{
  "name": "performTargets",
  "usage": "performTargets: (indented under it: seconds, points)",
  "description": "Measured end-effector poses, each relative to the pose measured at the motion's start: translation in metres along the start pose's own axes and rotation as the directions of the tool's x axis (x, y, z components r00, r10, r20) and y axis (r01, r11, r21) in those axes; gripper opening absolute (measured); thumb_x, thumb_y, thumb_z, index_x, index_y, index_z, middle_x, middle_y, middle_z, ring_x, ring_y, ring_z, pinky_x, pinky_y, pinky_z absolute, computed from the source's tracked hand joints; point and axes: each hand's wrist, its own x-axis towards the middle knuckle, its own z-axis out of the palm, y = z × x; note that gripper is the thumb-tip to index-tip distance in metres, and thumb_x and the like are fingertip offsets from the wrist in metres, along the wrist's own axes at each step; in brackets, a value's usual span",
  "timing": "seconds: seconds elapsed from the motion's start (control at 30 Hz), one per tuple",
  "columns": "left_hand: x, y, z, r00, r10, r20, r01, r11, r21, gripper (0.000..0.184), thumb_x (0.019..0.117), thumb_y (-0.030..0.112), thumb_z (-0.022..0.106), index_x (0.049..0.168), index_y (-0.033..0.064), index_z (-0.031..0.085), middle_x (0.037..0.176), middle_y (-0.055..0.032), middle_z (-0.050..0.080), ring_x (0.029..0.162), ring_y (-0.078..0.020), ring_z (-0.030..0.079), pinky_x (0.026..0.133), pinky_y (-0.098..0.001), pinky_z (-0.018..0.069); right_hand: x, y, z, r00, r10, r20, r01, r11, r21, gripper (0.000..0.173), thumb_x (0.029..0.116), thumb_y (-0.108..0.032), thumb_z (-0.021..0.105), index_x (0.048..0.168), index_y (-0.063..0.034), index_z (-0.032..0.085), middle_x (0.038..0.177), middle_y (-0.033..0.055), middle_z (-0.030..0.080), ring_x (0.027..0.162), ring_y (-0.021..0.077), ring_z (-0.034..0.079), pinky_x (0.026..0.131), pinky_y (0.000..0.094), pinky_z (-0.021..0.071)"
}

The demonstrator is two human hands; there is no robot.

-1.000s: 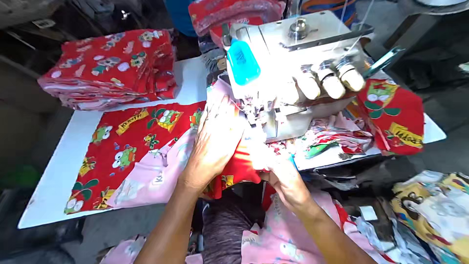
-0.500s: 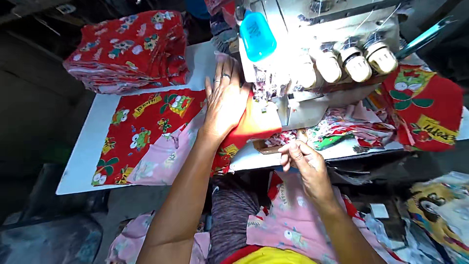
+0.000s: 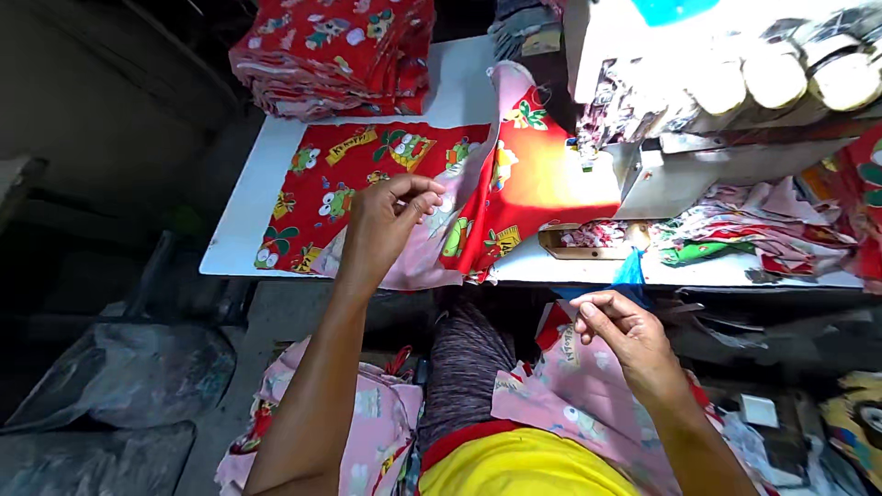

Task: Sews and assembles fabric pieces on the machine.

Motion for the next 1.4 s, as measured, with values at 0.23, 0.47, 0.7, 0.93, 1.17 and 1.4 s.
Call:
performTargets:
  seconds: [0.23, 0.47, 0.7, 0.93, 1.17, 1.4]
  points:
    - [-0.036, -0.009, 0.015, 0.994, -0.031, 0.102, 0.021, 0.995, 0.093, 0.015, 0.0957, 0.019, 0.072, 0.105, 0.0077, 0.071, 0.089, -0.0056, 0.068, 0.072, -0.0124, 0.062, 0.063, -0.0284, 0.0509, -0.002, -0.002, 0.019, 0.996, -0.006, 0.092, 0.003, 0.999, 0.036, 0.017, 0.1029, -0.008, 0.055, 0.110, -0.0006, 0.069, 0.085, -0.0006, 0.070, 0.072, 0.0060, 0.066, 0.066, 0.0200, 0.0574]
    - [-0.048, 0.012, -0.014, 0.994, -0.090, 0.064, 0.097, 0.990, -0.107, 0.009, 0.1011, 0.017, 0.062, 0.105, 0.0088, 0.062, 0.095, 0.0005, 0.065, 0.079, -0.0033, 0.063, 0.070, -0.0202, 0.0540, 0.000, -0.010, 0.024, 0.988, -0.025, 0.150, 0.020, 0.999, 0.033, 0.017, 0.1026, -0.010, 0.057, 0.109, -0.0009, 0.069, 0.090, 0.0001, 0.071, 0.076, 0.0061, 0.068, 0.071, 0.0205, 0.0591]
    - [-0.020, 0.094, 0.017, 0.895, 0.241, 0.375, -0.088, 0.920, -0.382, 0.011, 0.1005, 0.017, 0.063, 0.104, 0.0072, 0.066, 0.108, -0.0004, 0.072, 0.080, -0.0045, 0.070, 0.068, -0.0197, 0.0616, 0.036, -0.047, 0.042, 0.969, -0.202, 0.140, 0.158, 0.948, 0.275, 0.076, 0.0835, -0.032, 0.084, 0.146, -0.0085, 0.047, 0.132, 0.0010, 0.063, 0.118, 0.0123, 0.064, 0.100, 0.0302, 0.0561]
    - [0.007, 0.065, 0.032, 0.880, 0.411, 0.240, -0.455, 0.873, 0.175, 0.020, 0.1020, 0.008, 0.057, 0.117, 0.0043, 0.069, 0.112, -0.0102, 0.071, 0.100, -0.0197, 0.067, 0.091, -0.0364, 0.0515, 0.050, -0.037, 0.041, 0.969, -0.138, -0.205, 0.194, 0.939, 0.285, 0.025, 0.0972, 0.006, 0.060, 0.121, -0.0014, 0.060, 0.100, 0.0081, 0.073, 0.083, 0.0154, 0.075, 0.079, 0.0314, 0.0641]
    - [0.014, 0.051, 0.055, 0.822, 0.544, 0.169, -0.569, 0.765, 0.301, 0.028, 0.1016, 0.006, 0.058, 0.127, 0.0025, 0.069, 0.129, -0.0141, 0.068, 0.129, -0.0331, 0.054, 0.109, -0.0412, 0.0390, 0.049, -0.041, 0.034, 0.951, -0.236, -0.198, 0.267, 0.952, 0.147, 0.020, 0.0952, 0.003, 0.065, 0.114, -0.0027, 0.065, 0.095, 0.0040, 0.071, 0.077, 0.0095, 0.071, 0.071, 0.0248, 0.0628]
    - [0.042, 0.066, 0.049, 0.796, 0.565, 0.218, -0.600, 0.784, 0.158, 0.018, 0.0964, 0.021, 0.067, 0.101, 0.0103, 0.080, 0.095, -0.0099, 0.072, 0.102, -0.0246, 0.060, 0.096, -0.0414, 0.0380, 0.043, -0.049, 0.032, 0.964, -0.199, -0.174, 0.243, 0.927, 0.286, 0.018, 0.0956, 0.001, 0.064, 0.111, -0.0064, 0.068, 0.096, 0.0019, 0.071, 0.082, 0.0094, 0.071, 0.077, 0.0257, 0.0619]
